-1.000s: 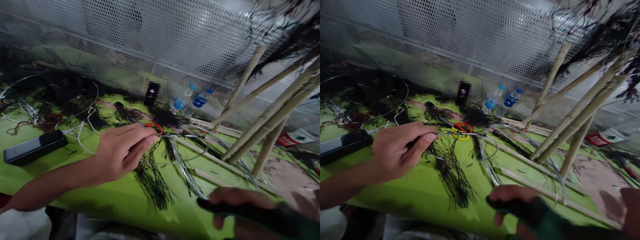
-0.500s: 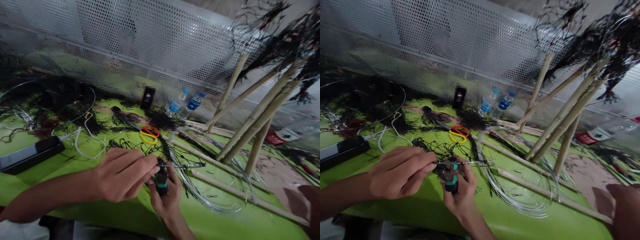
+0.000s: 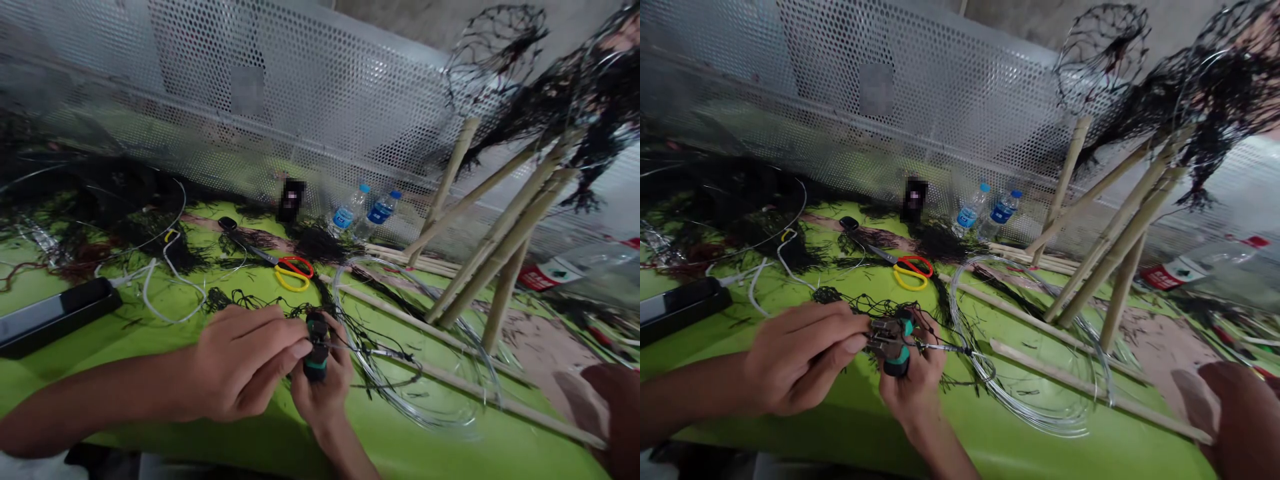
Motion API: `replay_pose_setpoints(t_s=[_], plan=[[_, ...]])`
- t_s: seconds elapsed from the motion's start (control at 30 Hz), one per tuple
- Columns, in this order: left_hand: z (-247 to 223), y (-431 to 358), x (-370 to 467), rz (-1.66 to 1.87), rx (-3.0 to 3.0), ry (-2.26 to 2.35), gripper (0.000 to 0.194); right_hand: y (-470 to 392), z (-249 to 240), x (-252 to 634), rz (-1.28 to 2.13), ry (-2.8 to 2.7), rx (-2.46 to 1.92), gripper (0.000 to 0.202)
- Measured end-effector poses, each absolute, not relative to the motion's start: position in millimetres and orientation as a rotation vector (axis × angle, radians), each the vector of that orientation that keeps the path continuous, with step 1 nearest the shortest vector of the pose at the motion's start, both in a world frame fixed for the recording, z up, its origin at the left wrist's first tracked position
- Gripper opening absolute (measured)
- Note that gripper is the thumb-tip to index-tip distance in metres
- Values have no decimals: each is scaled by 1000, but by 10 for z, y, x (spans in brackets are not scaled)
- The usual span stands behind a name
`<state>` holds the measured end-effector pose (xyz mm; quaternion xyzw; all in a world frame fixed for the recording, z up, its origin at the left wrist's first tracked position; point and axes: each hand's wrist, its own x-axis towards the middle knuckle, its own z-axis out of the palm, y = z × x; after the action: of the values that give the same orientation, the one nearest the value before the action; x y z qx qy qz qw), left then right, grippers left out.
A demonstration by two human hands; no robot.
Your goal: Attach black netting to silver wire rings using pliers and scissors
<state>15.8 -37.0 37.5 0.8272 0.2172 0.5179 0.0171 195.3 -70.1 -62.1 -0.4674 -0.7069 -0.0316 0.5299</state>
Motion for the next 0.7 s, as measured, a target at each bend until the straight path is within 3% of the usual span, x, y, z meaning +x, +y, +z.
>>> replay_pose_setpoints(t_s=[0.47,0.7], plan=[[379,-392,199,1538,2432,568,17,-690,-803,1969,-238,-1692,-1148,40],[369,-397,202,1540,2420,560,16,-694,-918,1981,-271,-1664,-1164,35]])
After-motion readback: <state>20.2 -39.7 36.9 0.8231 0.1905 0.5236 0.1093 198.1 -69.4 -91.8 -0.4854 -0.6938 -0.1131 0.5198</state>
